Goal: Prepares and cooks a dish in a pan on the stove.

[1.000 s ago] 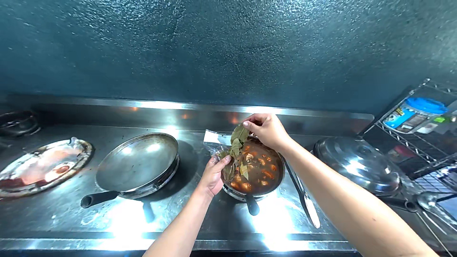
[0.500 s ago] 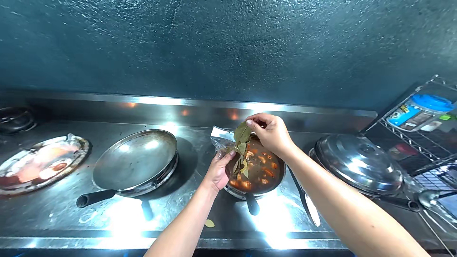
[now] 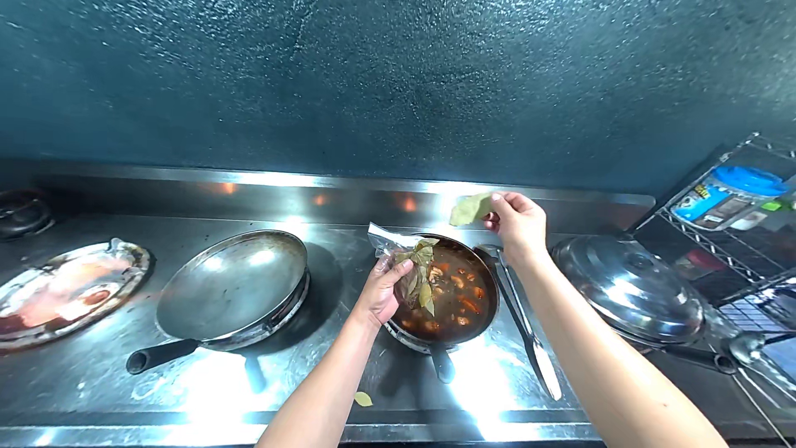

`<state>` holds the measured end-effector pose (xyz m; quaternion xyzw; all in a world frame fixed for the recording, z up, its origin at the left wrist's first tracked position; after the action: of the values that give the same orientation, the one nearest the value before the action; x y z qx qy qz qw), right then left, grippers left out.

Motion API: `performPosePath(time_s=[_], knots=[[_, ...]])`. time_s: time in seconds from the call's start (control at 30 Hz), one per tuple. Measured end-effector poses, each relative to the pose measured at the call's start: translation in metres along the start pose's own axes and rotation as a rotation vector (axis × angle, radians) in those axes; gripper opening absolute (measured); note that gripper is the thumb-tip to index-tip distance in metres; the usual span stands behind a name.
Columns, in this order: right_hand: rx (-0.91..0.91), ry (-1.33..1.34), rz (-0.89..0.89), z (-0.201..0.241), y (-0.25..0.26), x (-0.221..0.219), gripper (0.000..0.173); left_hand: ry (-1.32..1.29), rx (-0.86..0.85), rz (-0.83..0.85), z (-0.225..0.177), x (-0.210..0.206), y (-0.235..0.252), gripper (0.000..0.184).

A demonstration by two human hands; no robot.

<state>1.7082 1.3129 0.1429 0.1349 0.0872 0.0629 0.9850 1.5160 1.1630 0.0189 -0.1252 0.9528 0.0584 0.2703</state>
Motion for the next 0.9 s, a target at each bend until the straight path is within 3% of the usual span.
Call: performPosePath(time_s=[0.1, 0.17, 0.3, 0.4, 0.53, 0.7, 0.9], knots=[[-0.039, -0.402, 0.112, -0.047, -0.006, 0.01, 0.032, 0.036, -0.022, -0.018, -0.008, 0.004, -0.005, 0.029], [-0.05, -0.522, 0.226, -0.05, -0.023, -0.004, 0.046, 0.063, -0.035, -0.022, -0.011, 0.006, -0.006, 0.032], [0.235, -0.419, 0.535, 0.013, -0.066, -0.065, 0.029, 0.11, -0.046, -0.047, -0.015, 0.007, -0.009, 0.03], [0.309, -0.56, 0.671, 0.029, -0.086, -0.091, 0.01, 0.109, -0.064, -0.07, -0.022, 0.007, -0.011, 0.025], [0.392, -0.688, 0.855, 0.028, -0.096, -0.11, 0.014, 0.043, -0.096, -0.081, -0.03, 0.014, -0.012, 0.022], [0.256, -0.846, 1.036, 0.02, -0.101, -0.136, 0.018, 0.049, -0.132, -0.129, -0.04, 0.016, -0.029, 0.025], [0.499, -0.773, 1.059, 0.023, -0.124, -0.165, 0.024, 0.102, -0.205, -0.171, -0.061, 0.037, -0.052, 0.028]])
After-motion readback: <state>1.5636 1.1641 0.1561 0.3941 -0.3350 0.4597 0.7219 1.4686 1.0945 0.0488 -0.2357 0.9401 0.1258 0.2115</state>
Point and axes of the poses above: each hand's wrist, its own y-axis towards the middle knuckle, its own x-axis out of the back of the hand, z = x × y, the point moved 7 cm from there along y, towards the middle knuckle, and after that the axes turned 8 degrees about y, right-handed, at the moved point
